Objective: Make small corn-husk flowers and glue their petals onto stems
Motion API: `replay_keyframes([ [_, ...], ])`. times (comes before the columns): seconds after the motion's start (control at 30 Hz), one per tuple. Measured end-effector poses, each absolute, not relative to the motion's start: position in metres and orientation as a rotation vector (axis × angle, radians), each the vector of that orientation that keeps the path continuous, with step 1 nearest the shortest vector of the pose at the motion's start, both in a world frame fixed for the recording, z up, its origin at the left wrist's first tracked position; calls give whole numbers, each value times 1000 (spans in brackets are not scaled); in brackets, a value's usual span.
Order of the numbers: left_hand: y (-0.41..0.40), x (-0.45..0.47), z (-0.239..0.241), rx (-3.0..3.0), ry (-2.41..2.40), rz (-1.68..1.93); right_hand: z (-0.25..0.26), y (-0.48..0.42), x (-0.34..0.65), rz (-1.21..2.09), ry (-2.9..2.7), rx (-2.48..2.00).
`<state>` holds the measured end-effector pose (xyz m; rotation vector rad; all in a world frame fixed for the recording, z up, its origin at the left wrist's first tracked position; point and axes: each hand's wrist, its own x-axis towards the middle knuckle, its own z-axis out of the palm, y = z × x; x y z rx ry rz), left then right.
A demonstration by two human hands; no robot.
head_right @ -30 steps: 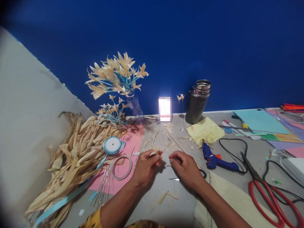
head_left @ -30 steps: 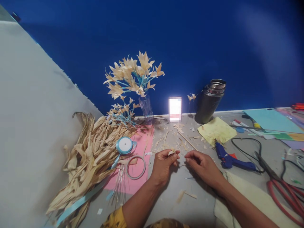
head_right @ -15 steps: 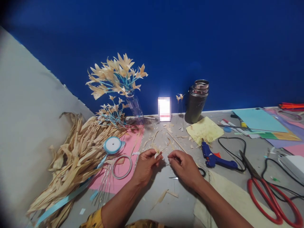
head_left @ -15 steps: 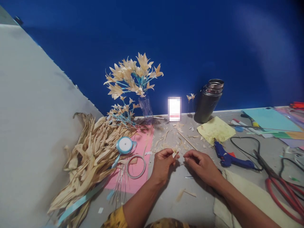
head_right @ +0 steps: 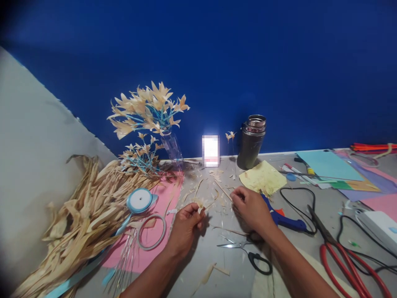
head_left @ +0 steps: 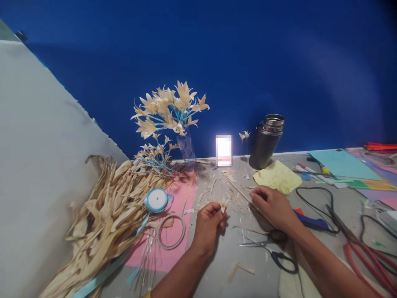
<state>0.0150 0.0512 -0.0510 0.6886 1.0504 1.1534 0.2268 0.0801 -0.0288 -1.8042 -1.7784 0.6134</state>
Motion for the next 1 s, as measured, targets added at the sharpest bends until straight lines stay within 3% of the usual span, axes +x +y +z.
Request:
replay_keyframes([
  [0.13, 51, 16, -51, 623, 1020, 1122, -25, 119, 219, 456, -1947, -2057],
  [0.4, 54, 9, -41, 575, 983, 1150, -38, 169, 193, 373, -2092, -2142],
  [1.0, 59, 4, -44, 417, 909, 1123, -53, 179, 190, 436, -2072, -1997],
])
